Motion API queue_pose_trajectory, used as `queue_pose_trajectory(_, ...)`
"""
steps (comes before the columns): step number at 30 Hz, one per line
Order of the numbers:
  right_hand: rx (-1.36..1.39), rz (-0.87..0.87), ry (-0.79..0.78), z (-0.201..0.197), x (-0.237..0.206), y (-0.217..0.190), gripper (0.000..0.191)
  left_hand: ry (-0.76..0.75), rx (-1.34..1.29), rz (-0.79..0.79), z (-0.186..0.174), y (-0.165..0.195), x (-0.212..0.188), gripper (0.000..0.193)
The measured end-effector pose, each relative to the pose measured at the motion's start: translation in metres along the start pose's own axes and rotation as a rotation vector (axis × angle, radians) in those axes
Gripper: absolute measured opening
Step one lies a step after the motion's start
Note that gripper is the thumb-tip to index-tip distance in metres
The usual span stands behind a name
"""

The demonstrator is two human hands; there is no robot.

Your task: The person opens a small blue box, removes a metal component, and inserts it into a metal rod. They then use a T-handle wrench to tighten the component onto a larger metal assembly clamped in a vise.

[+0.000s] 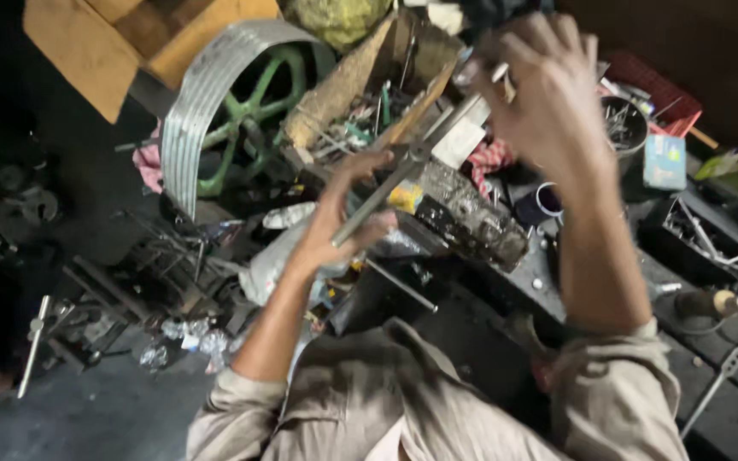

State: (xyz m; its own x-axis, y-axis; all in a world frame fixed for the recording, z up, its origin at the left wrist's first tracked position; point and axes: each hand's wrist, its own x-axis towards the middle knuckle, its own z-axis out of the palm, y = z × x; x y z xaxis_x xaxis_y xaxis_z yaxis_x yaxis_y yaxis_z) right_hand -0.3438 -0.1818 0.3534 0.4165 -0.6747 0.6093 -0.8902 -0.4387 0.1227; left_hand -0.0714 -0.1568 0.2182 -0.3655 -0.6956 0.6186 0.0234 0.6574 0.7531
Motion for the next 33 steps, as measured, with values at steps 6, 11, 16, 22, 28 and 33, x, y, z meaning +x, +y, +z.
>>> queue_pose_trajectory(6,-0.127,0.409,-0.669,-0.055,-0.019,-0.023,0.047,0.501,-0.381,-0.444,0.018,-0.069,0.026,0.061)
queue_pose_trajectory(11,0.211,0.067,-1.039,-0.071,-0.01,-0.126,0.026,-0.098,-0.41,-0.33,0.055,-0.106,0.157,0.062)
queue_pose_trajectory(16,0.31,-0.01,-0.654,-0.018,0.01,-0.132,0.034,-0.34,0.309,-0.181,0.037,-0.045,0.142,0.051)
queue_pose_trajectory(22,-0.213,-0.183,0.084,0.012,0.016,-0.005,0.03,-0.117,0.068,0.015,-0.019,-0.023,-0.013,0.1)
queue_pose_trajectory(28,-0.029,0.644,-0.722,-0.057,-0.029,-0.06,0.053,0.425,-0.405,-0.175,-0.004,-0.108,0.062,0.066)
queue_pose_trajectory(33,0.329,0.022,-0.493,-0.055,-0.009,-0.172,0.016,-0.447,-0.297,-0.163,0.078,-0.11,0.191,0.057)
